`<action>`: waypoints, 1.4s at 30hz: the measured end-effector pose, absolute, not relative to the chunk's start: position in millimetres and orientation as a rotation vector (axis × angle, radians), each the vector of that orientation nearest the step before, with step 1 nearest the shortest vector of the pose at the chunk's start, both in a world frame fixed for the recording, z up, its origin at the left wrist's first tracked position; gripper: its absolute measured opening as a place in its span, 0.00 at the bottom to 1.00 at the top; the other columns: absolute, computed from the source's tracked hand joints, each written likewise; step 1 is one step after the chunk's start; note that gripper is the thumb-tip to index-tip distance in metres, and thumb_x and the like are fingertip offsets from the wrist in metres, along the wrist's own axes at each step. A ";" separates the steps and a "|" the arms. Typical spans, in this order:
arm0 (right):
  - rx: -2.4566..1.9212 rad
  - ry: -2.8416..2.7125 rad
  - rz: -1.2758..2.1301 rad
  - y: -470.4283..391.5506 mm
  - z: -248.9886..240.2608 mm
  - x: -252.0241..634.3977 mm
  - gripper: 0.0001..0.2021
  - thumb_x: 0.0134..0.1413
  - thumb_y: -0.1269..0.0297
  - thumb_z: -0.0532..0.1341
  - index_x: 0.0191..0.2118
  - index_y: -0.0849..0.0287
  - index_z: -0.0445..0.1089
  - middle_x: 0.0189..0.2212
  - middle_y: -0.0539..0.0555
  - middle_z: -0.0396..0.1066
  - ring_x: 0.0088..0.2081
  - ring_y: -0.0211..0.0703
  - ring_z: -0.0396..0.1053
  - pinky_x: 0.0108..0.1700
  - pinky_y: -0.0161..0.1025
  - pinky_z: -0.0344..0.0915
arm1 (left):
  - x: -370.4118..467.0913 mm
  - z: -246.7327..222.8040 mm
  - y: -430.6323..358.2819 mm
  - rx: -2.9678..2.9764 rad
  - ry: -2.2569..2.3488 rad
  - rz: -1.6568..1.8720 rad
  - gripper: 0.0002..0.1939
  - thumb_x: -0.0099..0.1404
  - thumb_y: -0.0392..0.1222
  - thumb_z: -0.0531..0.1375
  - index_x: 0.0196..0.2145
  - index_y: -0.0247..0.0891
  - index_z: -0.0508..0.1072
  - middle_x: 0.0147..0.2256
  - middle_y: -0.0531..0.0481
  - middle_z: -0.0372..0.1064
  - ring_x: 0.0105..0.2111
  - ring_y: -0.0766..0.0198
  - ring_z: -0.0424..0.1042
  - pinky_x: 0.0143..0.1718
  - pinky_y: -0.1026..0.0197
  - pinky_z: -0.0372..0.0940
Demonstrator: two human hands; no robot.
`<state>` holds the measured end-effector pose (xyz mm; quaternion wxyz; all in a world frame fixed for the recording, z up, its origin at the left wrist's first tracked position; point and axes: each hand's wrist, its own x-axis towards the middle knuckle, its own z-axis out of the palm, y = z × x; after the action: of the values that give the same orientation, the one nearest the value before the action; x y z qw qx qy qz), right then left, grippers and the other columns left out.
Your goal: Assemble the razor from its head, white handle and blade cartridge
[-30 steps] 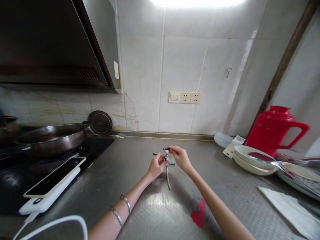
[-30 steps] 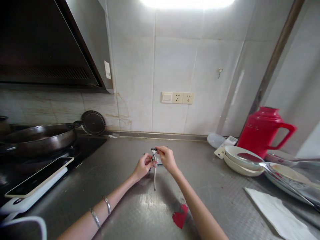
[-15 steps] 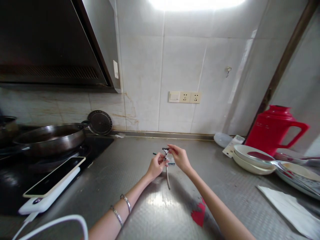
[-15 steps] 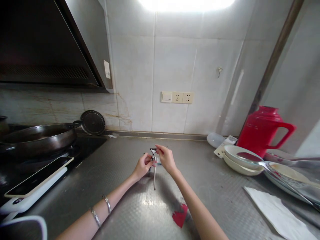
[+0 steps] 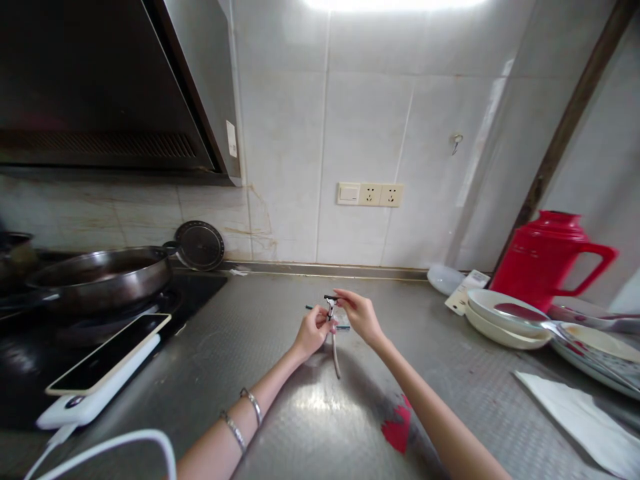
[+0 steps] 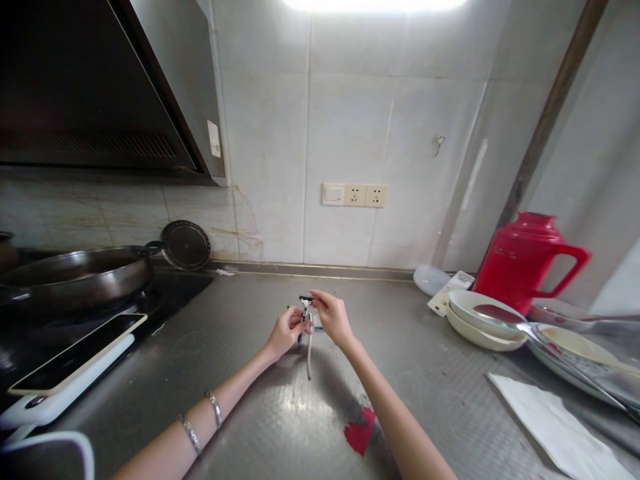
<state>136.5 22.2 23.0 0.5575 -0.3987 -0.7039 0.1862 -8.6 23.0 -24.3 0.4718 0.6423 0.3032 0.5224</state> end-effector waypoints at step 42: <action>-0.900 -1.579 0.563 22.7 25.5 139.5 0.09 0.49 0.65 0.56 0.36 0.59 0.68 0.32 0.55 0.73 0.34 0.42 0.72 0.37 0.38 0.68 | -5.6 -11.4 17.8 1.347 0.741 1.214 0.18 0.50 0.47 0.64 0.30 0.36 0.59 0.30 0.44 0.75 0.20 0.65 0.71 0.23 0.64 0.61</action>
<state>139.5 22.7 25.5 0.5806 -0.3851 -0.6757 0.2410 -5.6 17.8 -11.4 0.5575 0.5708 0.3141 0.5145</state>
